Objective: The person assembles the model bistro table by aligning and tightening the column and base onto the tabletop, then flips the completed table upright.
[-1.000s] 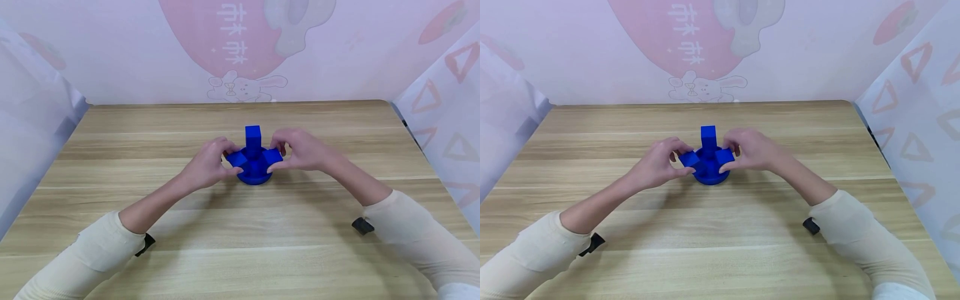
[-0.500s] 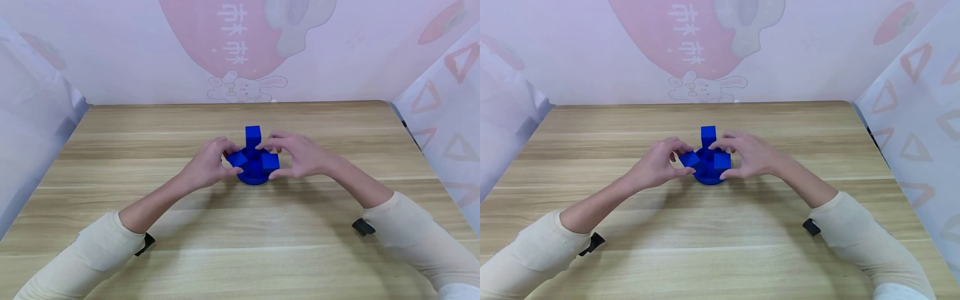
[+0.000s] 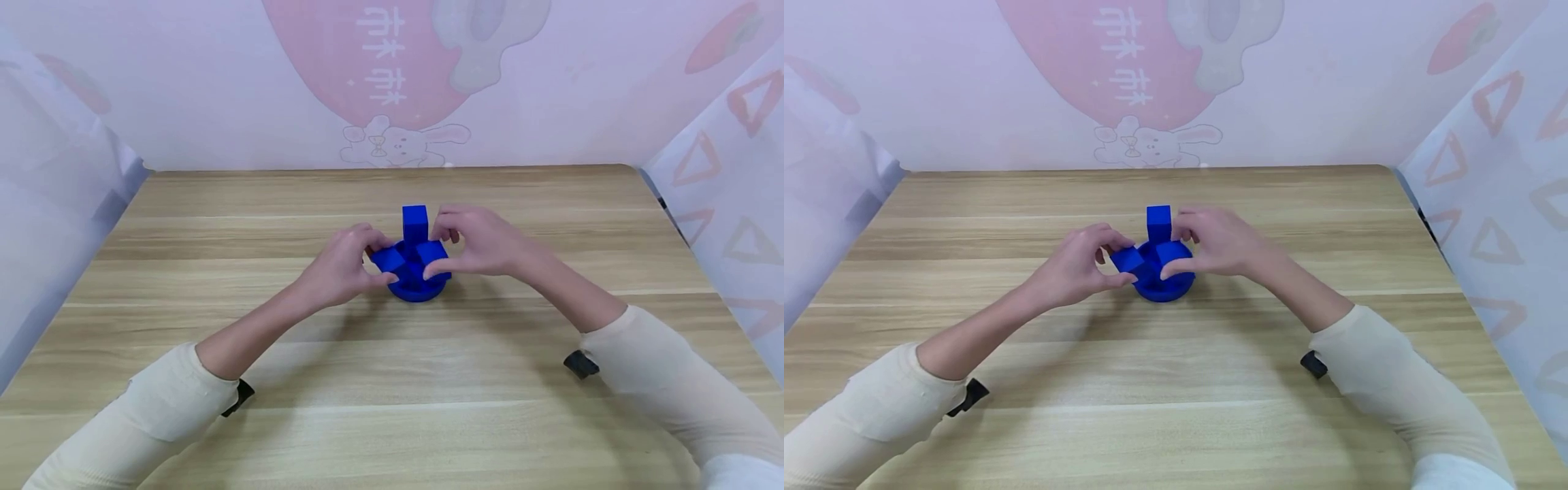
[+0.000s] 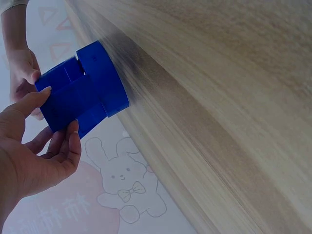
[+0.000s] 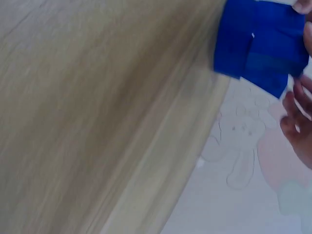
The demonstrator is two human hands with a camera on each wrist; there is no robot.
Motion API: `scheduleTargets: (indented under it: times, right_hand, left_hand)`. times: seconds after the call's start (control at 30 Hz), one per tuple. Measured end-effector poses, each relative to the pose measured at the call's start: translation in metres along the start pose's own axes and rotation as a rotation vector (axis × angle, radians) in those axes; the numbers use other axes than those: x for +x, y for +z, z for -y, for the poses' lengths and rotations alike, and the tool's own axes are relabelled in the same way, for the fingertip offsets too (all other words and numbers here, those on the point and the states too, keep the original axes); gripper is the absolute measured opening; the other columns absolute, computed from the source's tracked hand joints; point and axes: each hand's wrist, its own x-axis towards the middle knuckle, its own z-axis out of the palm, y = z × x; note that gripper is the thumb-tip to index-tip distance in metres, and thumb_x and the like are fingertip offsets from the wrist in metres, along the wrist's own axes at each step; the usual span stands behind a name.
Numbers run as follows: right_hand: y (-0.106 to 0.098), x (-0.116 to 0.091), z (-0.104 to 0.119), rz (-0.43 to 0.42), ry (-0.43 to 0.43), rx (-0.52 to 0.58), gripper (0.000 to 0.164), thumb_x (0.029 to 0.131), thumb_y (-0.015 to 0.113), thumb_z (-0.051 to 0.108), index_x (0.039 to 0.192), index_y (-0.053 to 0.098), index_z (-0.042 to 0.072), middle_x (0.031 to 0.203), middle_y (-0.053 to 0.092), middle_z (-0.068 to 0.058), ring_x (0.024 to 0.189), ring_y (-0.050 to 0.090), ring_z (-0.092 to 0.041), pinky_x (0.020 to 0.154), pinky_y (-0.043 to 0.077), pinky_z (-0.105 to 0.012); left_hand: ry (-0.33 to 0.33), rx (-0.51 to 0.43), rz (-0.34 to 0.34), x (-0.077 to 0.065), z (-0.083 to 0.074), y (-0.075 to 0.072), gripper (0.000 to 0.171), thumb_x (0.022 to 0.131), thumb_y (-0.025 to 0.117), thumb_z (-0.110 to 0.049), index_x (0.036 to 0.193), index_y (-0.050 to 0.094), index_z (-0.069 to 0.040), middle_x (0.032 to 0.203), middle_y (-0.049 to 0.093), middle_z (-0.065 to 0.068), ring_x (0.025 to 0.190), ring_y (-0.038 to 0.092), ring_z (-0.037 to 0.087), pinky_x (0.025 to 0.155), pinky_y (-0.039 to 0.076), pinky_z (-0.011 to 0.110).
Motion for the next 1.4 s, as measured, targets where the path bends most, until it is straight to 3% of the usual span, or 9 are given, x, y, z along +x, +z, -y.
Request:
scheduleTargets:
  times: [0.13, 0.3, 0.43, 0.63, 0.77, 0.97, 1.1, 1.27, 1.4]
  right_hand:
    - [0.009, 0.004, 0.005, -0.108, 0.052, -0.162, 0.053, 0.077, 0.089, 0.051, 0.077, 0.054, 0.011, 0.074, 0.053, -0.002, 0.063, 0.05, -0.018, 0.057, 0.04, -0.03]
    - [0.014, 0.004, 0.006, -0.158, 0.098, -0.201, 0.057, 0.076, 0.088, 0.055, 0.074, 0.052, 0.011, 0.071, 0.053, -0.002, 0.059, 0.047, -0.016, 0.054, 0.037, -0.029]
    - [0.008, 0.001, 0.004, -0.109, 0.083, -0.1, 0.05, 0.077, 0.089, 0.05, 0.094, 0.068, 0.009, 0.084, 0.062, -0.005, 0.07, 0.055, -0.02, 0.062, 0.043, -0.032]
    - [-0.004, -0.001, -0.003, 0.074, -0.044, 0.108, 0.045, 0.088, 0.08, 0.014, 0.131, 0.069, 0.003, 0.108, 0.064, -0.008, 0.084, 0.055, -0.024, 0.068, 0.043, -0.035]
    - [-0.006, 0.0, -0.008, 0.099, -0.039, 0.138, 0.039, 0.089, 0.079, 0.005, 0.127, 0.07, 0.001, 0.113, 0.063, -0.01, 0.084, 0.055, -0.027, 0.068, 0.045, -0.037]
    - [-0.007, 0.0, -0.012, -0.015, 0.051, 0.067, 0.038, 0.077, 0.094, 0.022, 0.098, 0.07, 0.004, 0.096, 0.062, -0.006, 0.081, 0.058, -0.029, 0.066, 0.043, -0.033]
    - [-0.007, -0.002, -0.013, -0.04, 0.062, 0.051, 0.044, 0.072, 0.098, 0.026, 0.092, 0.066, 0.005, 0.089, 0.058, -0.006, 0.077, 0.055, -0.024, 0.066, 0.041, -0.033]
    - [-0.01, -0.004, -0.013, -0.005, 0.04, 0.055, 0.049, 0.073, 0.097, 0.028, 0.105, 0.071, 0.003, 0.099, 0.064, -0.006, 0.077, 0.056, -0.024, 0.066, 0.043, -0.033]
    - [-0.016, -0.004, -0.017, 0.103, -0.033, 0.119, 0.051, 0.083, 0.087, 0.012, 0.13, 0.069, 0.002, 0.117, 0.065, -0.01, 0.08, 0.058, -0.027, 0.067, 0.046, -0.036]
  left_hand:
    - [0.01, 0.002, -0.001, 0.0, 0.001, 0.001, 0.043, 0.081, 0.09, -0.009, 0.116, 0.072, 0.007, 0.102, 0.069, 0.015, 0.093, 0.064, 0.027, 0.081, 0.056, 0.038]
    - [0.013, 0.005, -0.003, 0.0, 0.001, 0.001, 0.043, 0.08, 0.09, -0.01, 0.116, 0.072, 0.007, 0.101, 0.069, 0.014, 0.093, 0.064, 0.027, 0.08, 0.056, 0.038]
    - [0.011, 0.004, 0.0, 0.001, 0.001, 0.001, 0.044, 0.08, 0.09, -0.01, 0.117, 0.072, 0.007, 0.102, 0.069, 0.014, 0.093, 0.064, 0.027, 0.081, 0.056, 0.038]
    - [0.006, 0.0, 0.005, 0.001, 0.001, 0.0, 0.045, 0.08, 0.09, -0.01, 0.117, 0.072, 0.007, 0.103, 0.069, 0.015, 0.094, 0.064, 0.028, 0.082, 0.057, 0.039]
    - [0.013, -0.003, 0.001, 0.001, 0.002, 0.0, 0.044, 0.08, 0.09, -0.01, 0.117, 0.072, 0.007, 0.103, 0.069, 0.015, 0.094, 0.065, 0.028, 0.083, 0.057, 0.039]
    - [0.016, -0.007, -0.001, 0.002, 0.003, 0.001, 0.043, 0.08, 0.09, -0.01, 0.116, 0.072, 0.007, 0.102, 0.069, 0.015, 0.093, 0.064, 0.027, 0.082, 0.056, 0.039]
    - [0.007, -0.007, 0.001, 0.002, 0.003, 0.001, 0.043, 0.08, 0.09, -0.01, 0.116, 0.072, 0.007, 0.101, 0.069, 0.014, 0.093, 0.064, 0.027, 0.083, 0.056, 0.039]
    - [0.009, 0.0, 0.002, 0.002, 0.002, 0.001, 0.044, 0.08, 0.091, -0.01, 0.116, 0.072, 0.007, 0.102, 0.069, 0.015, 0.093, 0.064, 0.028, 0.083, 0.057, 0.04]
    - [0.007, 0.006, 0.005, 0.002, 0.002, 0.0, 0.044, 0.08, 0.09, -0.011, 0.115, 0.072, 0.007, 0.102, 0.069, 0.015, 0.094, 0.064, 0.028, 0.083, 0.057, 0.039]
